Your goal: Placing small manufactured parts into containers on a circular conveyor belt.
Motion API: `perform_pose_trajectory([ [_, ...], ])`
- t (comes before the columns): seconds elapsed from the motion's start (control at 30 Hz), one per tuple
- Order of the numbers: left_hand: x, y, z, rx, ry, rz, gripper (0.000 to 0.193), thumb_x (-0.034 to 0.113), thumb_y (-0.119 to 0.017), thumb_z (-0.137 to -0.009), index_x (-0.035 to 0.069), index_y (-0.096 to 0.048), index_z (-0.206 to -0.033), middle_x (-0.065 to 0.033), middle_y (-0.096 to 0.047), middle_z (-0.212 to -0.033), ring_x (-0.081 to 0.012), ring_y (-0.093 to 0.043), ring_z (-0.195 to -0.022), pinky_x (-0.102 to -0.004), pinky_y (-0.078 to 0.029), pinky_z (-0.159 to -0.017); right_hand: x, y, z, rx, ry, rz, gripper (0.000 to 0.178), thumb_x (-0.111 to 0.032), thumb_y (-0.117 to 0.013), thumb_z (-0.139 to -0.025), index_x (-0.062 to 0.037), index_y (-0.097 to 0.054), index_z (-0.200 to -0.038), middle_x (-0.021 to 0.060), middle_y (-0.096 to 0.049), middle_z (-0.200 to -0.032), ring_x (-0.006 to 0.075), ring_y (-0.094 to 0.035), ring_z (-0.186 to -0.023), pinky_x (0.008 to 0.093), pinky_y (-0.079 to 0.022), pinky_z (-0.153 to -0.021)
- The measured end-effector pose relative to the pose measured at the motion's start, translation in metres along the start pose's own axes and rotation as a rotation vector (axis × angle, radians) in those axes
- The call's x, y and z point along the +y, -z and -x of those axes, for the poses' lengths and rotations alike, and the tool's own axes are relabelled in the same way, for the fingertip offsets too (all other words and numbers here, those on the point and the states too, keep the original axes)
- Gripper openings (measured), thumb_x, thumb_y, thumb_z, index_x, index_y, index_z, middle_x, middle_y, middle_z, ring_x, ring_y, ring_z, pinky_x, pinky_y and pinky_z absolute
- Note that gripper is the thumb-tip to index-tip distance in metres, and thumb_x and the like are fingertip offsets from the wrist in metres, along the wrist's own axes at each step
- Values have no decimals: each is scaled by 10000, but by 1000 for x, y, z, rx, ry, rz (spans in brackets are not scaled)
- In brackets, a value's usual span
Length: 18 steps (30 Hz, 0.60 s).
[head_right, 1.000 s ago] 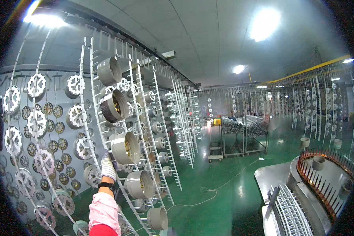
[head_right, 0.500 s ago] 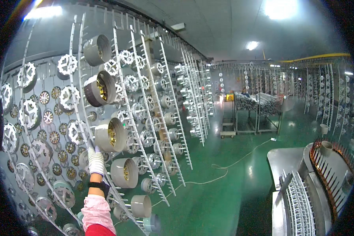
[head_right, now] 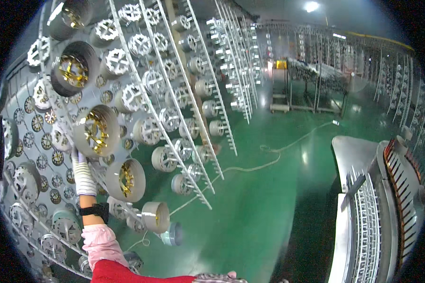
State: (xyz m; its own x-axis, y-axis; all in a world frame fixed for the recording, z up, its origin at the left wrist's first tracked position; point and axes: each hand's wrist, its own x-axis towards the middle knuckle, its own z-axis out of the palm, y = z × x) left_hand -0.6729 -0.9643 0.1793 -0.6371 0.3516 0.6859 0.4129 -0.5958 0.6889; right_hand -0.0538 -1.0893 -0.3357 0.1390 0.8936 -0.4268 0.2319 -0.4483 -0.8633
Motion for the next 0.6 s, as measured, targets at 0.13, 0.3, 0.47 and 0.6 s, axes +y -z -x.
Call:
perform_pose_trajectory([
  [0.13,6,-13,12,-22,-6,-65,461,268,-470,-852,101,-336,-1261,-58,-416,-1199,-188,-399,-1067,-308,-336,-889,30,-14,-47,199,134,-10,329,-235,-498,-793,-10,-532,-1031,116,-554,-995,200,-506,-964,297,-378,-851],
  [0.3,-16,3,65,-135,-333,-420,360,134,-349,-878,-4,-329,-1210,-136,-438,-1150,-197,-444,-1000,-310,-344,-876,-76,-24,-53,134,-9,82,389,-240,-480,-808,15,-488,-1101,125,-554,-1002,209,-512,-921,290,-393,-820],
  [0.47,-32,-91,164,-536,-40,-5,314,180,-385,-867,-23,-414,-1104,-160,-521,-985,-232,-534,-812,-358,-446,-726,-110,-22,-91,19,-107,188,385,-241,-484,-814,-30,-467,-1135,121,-571,-974,187,-530,-888,292,-417,-770],
  [0.6,-106,-191,224,-1123,456,365,358,261,-450,-838,-31,-465,-1043,-179,-570,-868,-249,-587,-708,-390,-504,-629,-128,-1,-103,41,-69,280,410,-305,-485,-820,-39,-467,-1131,164,-530,-1079,286,-481,-1035,336,-372,-868],
])
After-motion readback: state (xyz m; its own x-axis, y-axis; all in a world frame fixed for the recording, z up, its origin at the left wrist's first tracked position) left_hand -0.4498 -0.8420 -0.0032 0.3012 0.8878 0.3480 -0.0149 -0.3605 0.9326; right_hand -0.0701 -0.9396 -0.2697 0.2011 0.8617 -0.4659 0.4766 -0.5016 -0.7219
